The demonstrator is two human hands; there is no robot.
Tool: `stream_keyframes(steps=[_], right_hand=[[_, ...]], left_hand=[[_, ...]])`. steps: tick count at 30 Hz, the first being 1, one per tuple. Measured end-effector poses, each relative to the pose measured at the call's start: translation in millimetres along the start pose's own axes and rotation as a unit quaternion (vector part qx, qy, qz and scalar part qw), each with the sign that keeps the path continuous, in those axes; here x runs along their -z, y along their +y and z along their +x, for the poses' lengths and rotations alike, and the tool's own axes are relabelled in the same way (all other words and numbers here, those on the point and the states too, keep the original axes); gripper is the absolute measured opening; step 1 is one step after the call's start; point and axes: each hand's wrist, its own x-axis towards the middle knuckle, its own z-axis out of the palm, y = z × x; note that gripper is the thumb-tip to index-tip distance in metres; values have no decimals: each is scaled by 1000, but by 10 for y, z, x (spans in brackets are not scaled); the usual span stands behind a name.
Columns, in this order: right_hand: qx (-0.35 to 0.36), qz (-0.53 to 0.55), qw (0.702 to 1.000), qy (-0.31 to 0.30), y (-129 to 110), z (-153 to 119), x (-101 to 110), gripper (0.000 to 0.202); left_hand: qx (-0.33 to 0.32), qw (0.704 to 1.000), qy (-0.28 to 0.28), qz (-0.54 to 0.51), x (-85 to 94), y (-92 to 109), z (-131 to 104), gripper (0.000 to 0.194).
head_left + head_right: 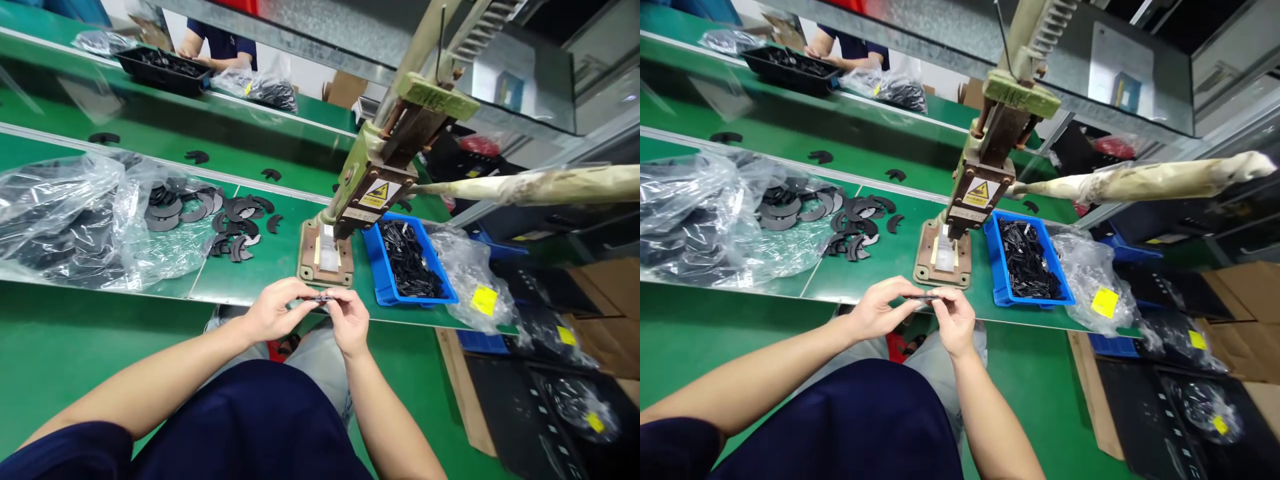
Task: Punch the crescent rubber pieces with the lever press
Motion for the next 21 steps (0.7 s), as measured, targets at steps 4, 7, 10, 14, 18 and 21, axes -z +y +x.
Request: stream_keyframes(steps=[4, 7, 10, 14, 18, 21], right_hand=[[20, -5, 1000, -7, 97, -23, 48, 20], [46, -9, 999, -13, 188, -34, 83, 17], [74, -18, 997, -15, 246, -49, 89, 16], [93, -46, 994, -23, 234, 16, 138, 15], [131, -60, 989, 42, -26, 466, 520, 28], [250, -47, 960, 119, -575, 1032, 990, 49]], left_hand=[[2, 1000, -6, 4, 4, -2, -43, 21], [-5, 1000, -5, 12, -8, 10, -57, 22], [-27, 999, 10, 13, -9, 27, -49, 27], [-33, 999, -9, 28, 37, -80, 28, 19], [26, 993, 22, 109, 101, -481, 289, 10], [59, 982, 12, 180, 88, -834, 596, 16]])
